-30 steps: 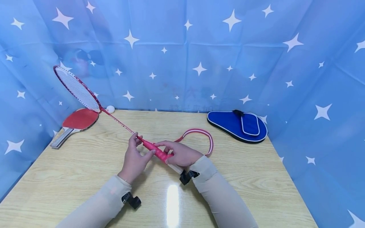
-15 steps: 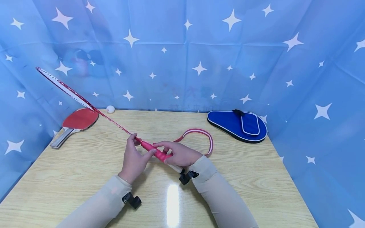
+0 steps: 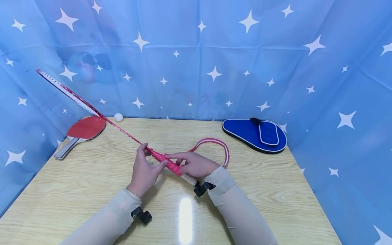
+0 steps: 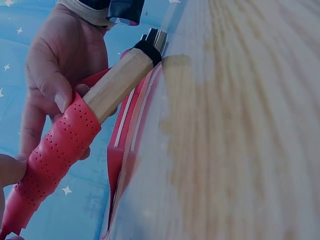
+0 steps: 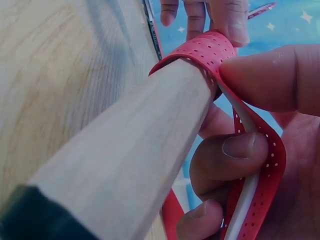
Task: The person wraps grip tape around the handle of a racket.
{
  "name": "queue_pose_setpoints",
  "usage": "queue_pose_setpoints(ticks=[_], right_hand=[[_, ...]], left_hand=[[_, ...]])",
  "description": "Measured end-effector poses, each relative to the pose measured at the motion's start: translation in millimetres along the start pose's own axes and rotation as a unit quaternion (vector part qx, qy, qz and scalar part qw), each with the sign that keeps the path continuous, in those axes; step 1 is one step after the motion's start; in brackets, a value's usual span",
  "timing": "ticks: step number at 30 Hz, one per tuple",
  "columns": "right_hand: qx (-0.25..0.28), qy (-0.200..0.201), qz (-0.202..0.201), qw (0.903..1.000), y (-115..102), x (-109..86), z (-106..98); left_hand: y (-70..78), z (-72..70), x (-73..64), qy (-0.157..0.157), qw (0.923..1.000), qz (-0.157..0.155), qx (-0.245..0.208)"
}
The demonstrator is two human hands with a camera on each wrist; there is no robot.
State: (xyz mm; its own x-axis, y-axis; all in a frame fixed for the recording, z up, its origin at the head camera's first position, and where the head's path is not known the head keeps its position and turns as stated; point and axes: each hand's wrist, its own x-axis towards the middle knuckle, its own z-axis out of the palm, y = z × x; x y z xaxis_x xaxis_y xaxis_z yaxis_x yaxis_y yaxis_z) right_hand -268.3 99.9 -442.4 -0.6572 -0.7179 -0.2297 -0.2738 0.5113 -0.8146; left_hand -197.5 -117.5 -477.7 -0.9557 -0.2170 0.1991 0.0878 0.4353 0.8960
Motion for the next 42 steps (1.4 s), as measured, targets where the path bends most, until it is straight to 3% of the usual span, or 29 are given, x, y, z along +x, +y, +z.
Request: queue_pose_setpoints(ticks=[7, 14, 30, 42], right_hand=[[-0.022, 0.004, -0.006, 0.9997, -3, -2.5, 1], [-0.038, -0.002, -0.022, 0.9990, -4, -1.4, 2], [0.012, -0.036, -0.017, 0.9991, 8, 0.5, -1], [-0.006, -0.028, -0.014, 0.9995, 1, -2.0, 0]], left_hand=[[-0.6, -0.8, 0.2, -0.003, 0.9999, 0.012, -0.005], [-0.3, 0.0, 0.2, 0.002, 1.0000, -0.008, -0.001], [-0.4, -0.1, 0.7, 0.008, 0.9998, 0.011, -0.017], [0.3, 0.6, 0.6, 0.006, 0.9998, 0.014, -0.012]])
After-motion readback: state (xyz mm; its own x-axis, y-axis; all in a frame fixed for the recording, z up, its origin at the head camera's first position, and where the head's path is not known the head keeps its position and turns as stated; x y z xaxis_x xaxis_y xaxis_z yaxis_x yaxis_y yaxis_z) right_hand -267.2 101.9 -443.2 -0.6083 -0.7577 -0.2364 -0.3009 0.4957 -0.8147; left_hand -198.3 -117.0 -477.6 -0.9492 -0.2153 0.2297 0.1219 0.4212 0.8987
